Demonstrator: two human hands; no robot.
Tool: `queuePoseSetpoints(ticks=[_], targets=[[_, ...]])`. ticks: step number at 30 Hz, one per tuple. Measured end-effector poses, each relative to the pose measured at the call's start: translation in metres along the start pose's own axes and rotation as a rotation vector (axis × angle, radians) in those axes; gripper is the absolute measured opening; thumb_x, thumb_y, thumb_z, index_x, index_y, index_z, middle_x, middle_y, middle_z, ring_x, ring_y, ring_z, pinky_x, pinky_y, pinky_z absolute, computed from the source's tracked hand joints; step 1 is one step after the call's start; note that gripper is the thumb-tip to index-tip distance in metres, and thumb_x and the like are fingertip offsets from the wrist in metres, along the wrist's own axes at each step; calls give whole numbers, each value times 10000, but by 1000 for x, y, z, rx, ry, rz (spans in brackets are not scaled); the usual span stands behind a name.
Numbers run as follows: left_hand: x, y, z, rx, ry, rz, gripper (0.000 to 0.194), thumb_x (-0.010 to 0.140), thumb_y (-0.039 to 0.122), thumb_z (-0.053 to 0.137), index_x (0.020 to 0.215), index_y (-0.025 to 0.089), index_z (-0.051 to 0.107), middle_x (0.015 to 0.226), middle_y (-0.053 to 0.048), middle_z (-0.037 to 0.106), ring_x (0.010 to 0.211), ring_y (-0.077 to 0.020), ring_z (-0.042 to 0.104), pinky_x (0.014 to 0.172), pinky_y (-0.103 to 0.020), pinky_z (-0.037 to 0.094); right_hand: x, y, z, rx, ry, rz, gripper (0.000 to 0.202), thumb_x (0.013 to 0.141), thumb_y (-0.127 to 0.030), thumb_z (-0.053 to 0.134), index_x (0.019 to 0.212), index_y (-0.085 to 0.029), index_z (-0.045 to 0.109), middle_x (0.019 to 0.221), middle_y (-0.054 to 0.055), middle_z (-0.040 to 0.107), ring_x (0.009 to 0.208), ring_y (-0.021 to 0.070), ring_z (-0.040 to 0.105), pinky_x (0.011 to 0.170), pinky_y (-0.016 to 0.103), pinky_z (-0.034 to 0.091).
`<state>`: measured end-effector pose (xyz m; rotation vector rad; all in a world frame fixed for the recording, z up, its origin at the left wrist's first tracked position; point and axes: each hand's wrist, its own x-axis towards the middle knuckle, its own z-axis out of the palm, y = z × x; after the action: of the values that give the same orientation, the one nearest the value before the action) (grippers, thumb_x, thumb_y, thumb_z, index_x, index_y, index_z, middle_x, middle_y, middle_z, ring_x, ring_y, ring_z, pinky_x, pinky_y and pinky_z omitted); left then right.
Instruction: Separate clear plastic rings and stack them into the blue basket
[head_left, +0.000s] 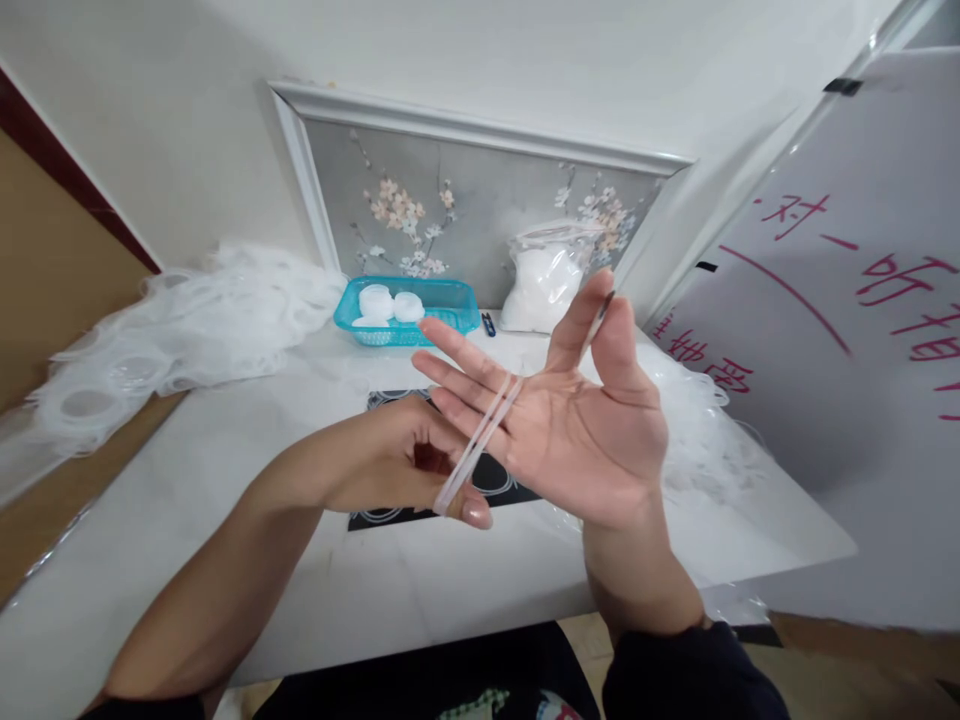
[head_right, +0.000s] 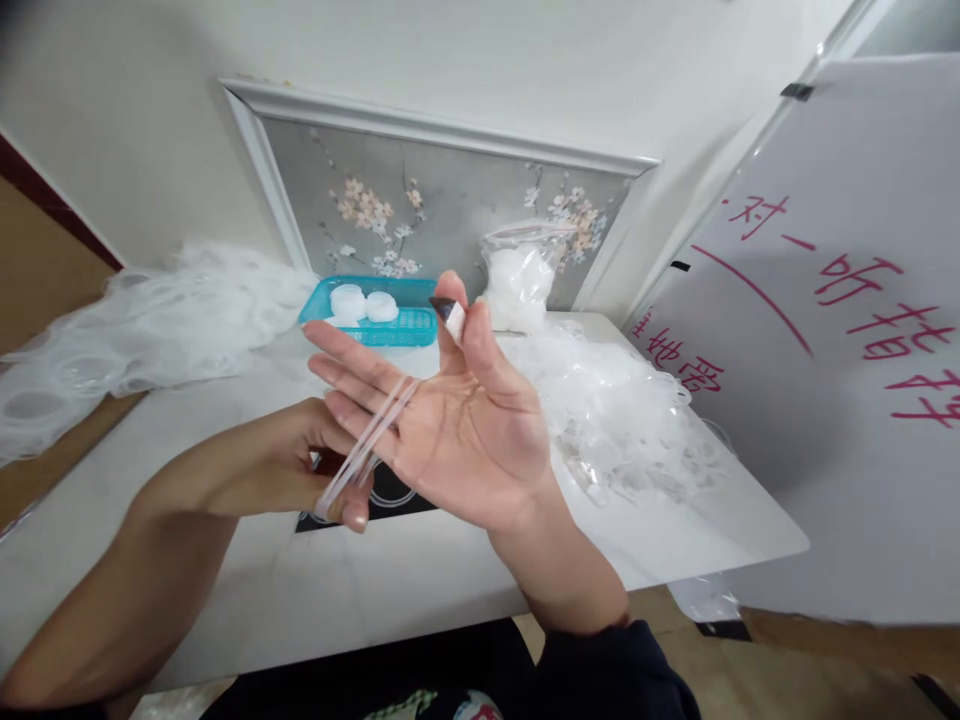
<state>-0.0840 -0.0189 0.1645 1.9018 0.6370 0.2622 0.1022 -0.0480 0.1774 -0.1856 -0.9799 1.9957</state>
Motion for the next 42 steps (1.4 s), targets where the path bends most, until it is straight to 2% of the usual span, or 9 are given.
queuePoseSetpoints(ticks=[9,11,13,16,18,25,30,34,42], targets=[[-10,14,5,-29,228,-34,335,700,369,782,469,183,629,425,47,418,421,-64,320,396,-220,208,2,-2,-3,-22,64,14,432,902,-681,368,1082,-410,653,1303,-32,598,1332,179,457,1156,484,254],[-15,20,10,-20,421,64,372,675,360,808,418,189,599,392,52,363,403,-60,284,376,-225,183,3,-1,-3,-20,83,24,397,913,-660,371,1055,-421,654,1227,-36,642,1284,168,505,1141,461,286],[-18,27,20,-6,727,190,362,679,349,817,423,207,604,386,54,354,403,-64,285,368,-233,179,3,3,-2,-14,106,42,340,924,-619,400,1034,-423,655,1124,-40,683,1231,163,545,1119,442,322],[-21,35,33,55,1162,284,270,739,324,789,513,244,665,442,54,465,430,-70,340,383,-241,213,5,11,2,21,112,74,257,930,-539,471,1023,-385,655,1003,-36,704,1169,162,577,1076,422,379],[-22,35,34,133,1264,277,233,748,314,786,546,254,687,472,54,521,433,-69,374,387,-244,243,6,16,2,36,95,120,259,918,-535,505,1029,-350,648,986,-25,701,1116,161,594,1053,414,410],[-25,21,12,231,1180,278,249,705,318,810,519,228,673,436,65,530,402,-51,386,342,-204,243,9,24,-3,72,7,262,303,894,-556,550,1057,-307,608,1046,-25,668,1072,154,631,1051,402,433],[-24,26,13,183,1123,123,353,678,400,819,463,196,628,390,65,417,374,-38,321,339,-195,230,11,25,-4,56,55,274,318,866,-572,582,1049,-314,620,995,-33,668,1122,211,629,1054,484,430],[-23,27,12,105,1091,80,378,680,440,811,463,191,626,409,46,483,382,-46,365,339,-193,236,13,26,-5,33,107,266,346,860,-596,573,1073,-330,630,995,-35,665,1166,223,607,1078,506,403],[-26,24,-2,-152,712,110,196,687,387,820,600,223,757,364,70,472,330,-20,283,322,-177,200,19,27,-14,-6,179,228,407,822,-637,587,1103,-350,652,962,-24,694,1107,182,618,1101,472,385]])
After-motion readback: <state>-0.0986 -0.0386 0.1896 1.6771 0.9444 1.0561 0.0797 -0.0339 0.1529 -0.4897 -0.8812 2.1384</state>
